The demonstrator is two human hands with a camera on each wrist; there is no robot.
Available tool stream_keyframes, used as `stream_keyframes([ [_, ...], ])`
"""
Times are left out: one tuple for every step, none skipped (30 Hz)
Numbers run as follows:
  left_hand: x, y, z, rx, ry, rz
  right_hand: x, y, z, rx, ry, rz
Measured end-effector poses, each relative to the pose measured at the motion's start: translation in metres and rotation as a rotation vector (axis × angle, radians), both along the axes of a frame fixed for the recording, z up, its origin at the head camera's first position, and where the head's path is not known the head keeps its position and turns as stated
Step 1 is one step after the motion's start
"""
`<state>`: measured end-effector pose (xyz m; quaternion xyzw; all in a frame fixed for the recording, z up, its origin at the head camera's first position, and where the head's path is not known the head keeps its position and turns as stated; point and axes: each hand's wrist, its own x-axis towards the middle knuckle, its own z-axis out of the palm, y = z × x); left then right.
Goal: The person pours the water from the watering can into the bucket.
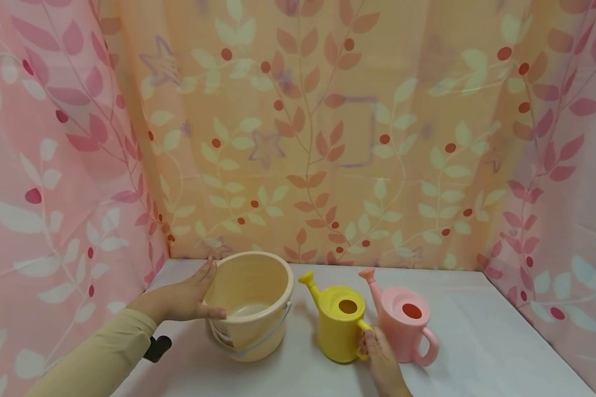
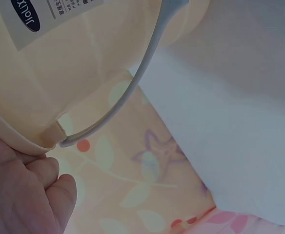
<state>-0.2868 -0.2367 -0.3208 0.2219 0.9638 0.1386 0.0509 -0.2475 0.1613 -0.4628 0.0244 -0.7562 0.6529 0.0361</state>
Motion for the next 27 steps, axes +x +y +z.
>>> stream_keyframes([
  [0.000,0.000,0.000,-0.002,-0.001,0.001,0.000,0.000,0.000,0.001,0.000,-0.019],
  [0.000,0.000,0.000,-0.004,-0.002,0.003,0.001,0.000,0.001,0.000,-0.004,-0.042],
  [0.000,0.000,0.000,-0.007,-0.003,0.004,0.001,0.000,0.001,0.003,-0.013,-0.056],
  [0.000,0.000,0.000,-0.009,-0.004,0.005,0.001,-0.001,0.001,0.001,-0.019,-0.069],
  [-0.001,0.000,0.000,-0.012,-0.003,0.006,0.001,0.000,0.002,0.004,-0.022,-0.080],
  [-0.001,0.000,0.000,-0.011,-0.004,0.005,0.001,0.000,0.002,0.005,-0.031,-0.088],
  [-0.001,0.000,0.000,-0.012,-0.002,0.004,0.001,0.000,0.003,0.006,-0.032,-0.100],
  [-0.001,0.000,0.000,-0.013,-0.002,0.004,0.002,0.000,0.003,0.003,-0.019,-0.105],
  [-0.001,0.000,0.000,-0.014,-0.002,0.004,0.003,-0.001,0.004,0.004,-0.009,-0.105],
  [-0.001,0.000,0.000,-0.015,-0.004,0.005,0.003,-0.001,0.004,-0.002,0.002,-0.110],
  [-0.001,0.000,0.000,-0.015,-0.005,0.005,0.004,-0.001,0.005,-0.005,0.014,-0.114],
  [-0.001,0.000,0.000,-0.015,-0.007,0.005,0.005,-0.001,0.006,-0.009,0.030,-0.110],
  [0.000,0.000,0.000,-0.017,-0.009,0.007,0.006,-0.001,0.007,-0.006,0.050,-0.108],
  [0.000,0.000,0.000,-0.019,-0.011,0.009,0.007,-0.001,0.009,-0.003,0.057,-0.106],
  [0.000,0.000,0.001,-0.018,-0.013,0.010,0.008,-0.001,0.010,0.009,0.057,-0.106],
  [0.000,0.000,0.001,-0.019,-0.014,0.010,0.008,0.000,0.011,0.014,0.064,-0.112],
  [0.000,0.000,0.001,-0.019,-0.015,0.010,0.009,0.000,0.013,0.020,0.074,-0.115],
  [0.000,0.000,0.001,-0.019,-0.014,0.010,0.010,0.000,0.014,0.026,0.078,-0.121],
  [0.000,0.000,0.000,-0.018,-0.014,0.010,0.010,0.000,0.016,0.030,0.088,-0.131],
  [0.000,0.000,0.000,-0.016,-0.014,0.009,0.011,0.000,0.018,0.032,0.104,-0.140],
  [0.000,0.000,0.000,-0.017,-0.014,0.007,0.013,0.000,0.019,0.031,0.125,-0.151],
  [0.000,0.000,0.000,-0.016,-0.012,0.006,0.014,0.000,0.022,0.030,0.148,-0.159],
  [0.000,0.000,0.000,-0.015,-0.010,0.004,0.015,-0.001,0.024,0.028,0.172,-0.163],
  [0.000,0.000,0.000,-0.011,-0.008,0.003,0.016,-0.001,0.026,0.029,0.195,-0.165],
  [0.000,0.000,-0.001,-0.010,-0.006,0.002,0.016,-0.002,0.029,0.024,0.220,-0.170],
  [0.001,-0.001,-0.001,-0.009,-0.004,0.002,0.017,-0.003,0.031,0.022,0.234,-0.174],
  [0.001,-0.001,-0.001,-0.010,0.000,0.004,0.018,-0.004,0.034,0.018,0.246,-0.178],
])
